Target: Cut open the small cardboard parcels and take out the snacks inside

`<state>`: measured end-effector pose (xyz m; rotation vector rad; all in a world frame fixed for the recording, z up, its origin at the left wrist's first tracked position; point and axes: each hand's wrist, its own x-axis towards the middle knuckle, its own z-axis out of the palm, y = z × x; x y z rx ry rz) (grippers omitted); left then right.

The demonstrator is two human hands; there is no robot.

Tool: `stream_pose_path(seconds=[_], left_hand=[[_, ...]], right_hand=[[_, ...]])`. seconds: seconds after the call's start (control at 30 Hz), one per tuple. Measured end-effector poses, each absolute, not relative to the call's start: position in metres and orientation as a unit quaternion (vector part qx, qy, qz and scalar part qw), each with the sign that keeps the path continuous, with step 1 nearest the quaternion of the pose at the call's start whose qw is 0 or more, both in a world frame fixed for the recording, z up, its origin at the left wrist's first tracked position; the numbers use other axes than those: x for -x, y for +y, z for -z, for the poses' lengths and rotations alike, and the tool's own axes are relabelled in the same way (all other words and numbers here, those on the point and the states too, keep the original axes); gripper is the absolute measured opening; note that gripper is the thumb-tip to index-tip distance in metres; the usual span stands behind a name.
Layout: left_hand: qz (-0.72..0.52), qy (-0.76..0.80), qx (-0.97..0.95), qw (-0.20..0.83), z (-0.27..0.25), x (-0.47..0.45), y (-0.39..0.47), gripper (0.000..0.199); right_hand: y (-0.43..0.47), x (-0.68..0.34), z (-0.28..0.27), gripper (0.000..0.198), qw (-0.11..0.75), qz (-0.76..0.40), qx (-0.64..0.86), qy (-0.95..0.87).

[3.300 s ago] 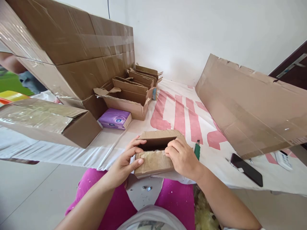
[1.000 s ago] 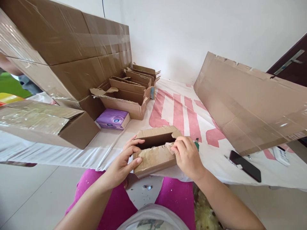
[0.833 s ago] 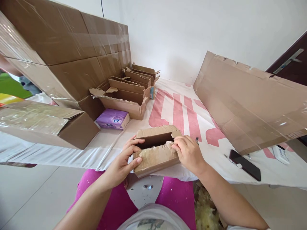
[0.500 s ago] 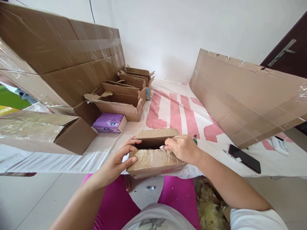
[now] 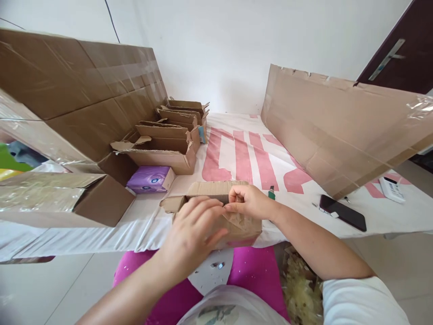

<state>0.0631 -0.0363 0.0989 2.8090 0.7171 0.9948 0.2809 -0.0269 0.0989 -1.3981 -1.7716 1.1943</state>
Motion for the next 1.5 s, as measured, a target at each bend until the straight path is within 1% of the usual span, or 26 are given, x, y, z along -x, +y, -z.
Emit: stream_pose_path(seconds=[0.13,0.27,0.37,0.4,0.47,0.5,0.53,0.6,0.67,0.83,0.9,1.0,1.07,1.1,1.17,1.23,1.3,1.4,1.5], left_hand=[[-0.243,0.140,-0.959,-0.049,-0.093,-0.090,-0.032,0.005],[-0.218,0.088,-0.970,-0.066,-0.094,-0.093,-0.024,0.010],[-0.220,0.108,-0.969,-0.037,-0.089,-0.094,-0.020,0.011],[-0.226,0.126,-0.966,-0.020,-0.086,-0.095,-0.020,0.010],[-0.242,0.158,-0.957,0.016,-0.080,-0.097,-0.021,0.010],[-0.249,0.168,-0.953,0.035,-0.077,-0.098,-0.022,0.012],[-0.255,0.177,-0.949,0.053,-0.075,-0.099,-0.023,0.013],[-0.264,0.193,-0.941,0.082,-0.073,-0.102,-0.025,0.015],[-0.269,0.214,-0.934,0.099,-0.072,-0.104,-0.027,0.015],[-0.235,0.238,-0.935,0.118,-0.077,-0.103,-0.028,0.016],[-0.217,0.215,-0.945,0.115,-0.082,-0.100,-0.027,0.015],[-0.205,0.176,-0.957,0.108,-0.088,-0.096,-0.027,0.008],[-0.207,0.171,-0.958,0.105,-0.090,-0.094,-0.028,0.013],[-0.212,0.172,-0.957,0.098,-0.089,-0.094,-0.028,0.012],[-0.222,0.169,-0.957,0.076,-0.086,-0.096,-0.029,0.005],[-0.233,0.167,-0.956,0.060,-0.081,-0.099,-0.031,0.014],[-0.249,0.184,-0.949,0.060,-0.077,-0.102,-0.033,0.015],[-0.266,0.238,-0.931,0.077,-0.074,-0.106,-0.036,0.012],[-0.255,0.275,-0.921,0.103,-0.075,-0.109,-0.038,0.012]], right_hand=[[-0.027,-0.283,-0.094,0.053,0.305,-0.532,0.513,-0.601],[-0.033,-0.294,-0.091,0.054,0.360,-0.554,0.500,-0.560],[-0.045,-0.302,-0.088,0.052,0.362,-0.521,0.489,-0.599],[-0.050,-0.304,-0.087,0.058,0.348,-0.499,0.491,-0.624],[-0.061,-0.307,-0.085,0.079,0.312,-0.443,0.505,-0.672],[-0.066,-0.307,-0.084,0.084,0.296,-0.413,0.514,-0.691],[-0.070,-0.307,-0.083,0.084,0.286,-0.385,0.522,-0.705],[-0.077,-0.305,-0.084,0.078,0.275,-0.350,0.526,-0.725],[-0.080,-0.303,-0.085,0.073,0.272,-0.339,0.520,-0.735],[-0.080,-0.301,-0.086,0.071,0.268,-0.338,0.523,-0.735],[-0.079,-0.301,-0.086,0.071,0.265,-0.349,0.529,-0.727],[-0.079,-0.301,-0.085,0.069,0.269,-0.364,0.536,-0.713],[-0.079,-0.300,-0.085,0.068,0.271,-0.366,0.540,-0.708],[-0.079,-0.299,-0.085,0.067,0.270,-0.364,0.540,-0.709],[-0.080,-0.298,-0.086,0.065,0.267,-0.359,0.535,-0.717],[-0.081,-0.298,-0.087,0.063,0.269,-0.348,0.523,-0.730],[-0.082,-0.297,-0.087,0.061,0.274,-0.335,0.513,-0.741],[-0.083,-0.296,-0.088,0.064,0.278,-0.317,0.508,-0.751],[-0.084,-0.294,-0.087,0.071,0.275,-0.307,0.503,-0.760]])
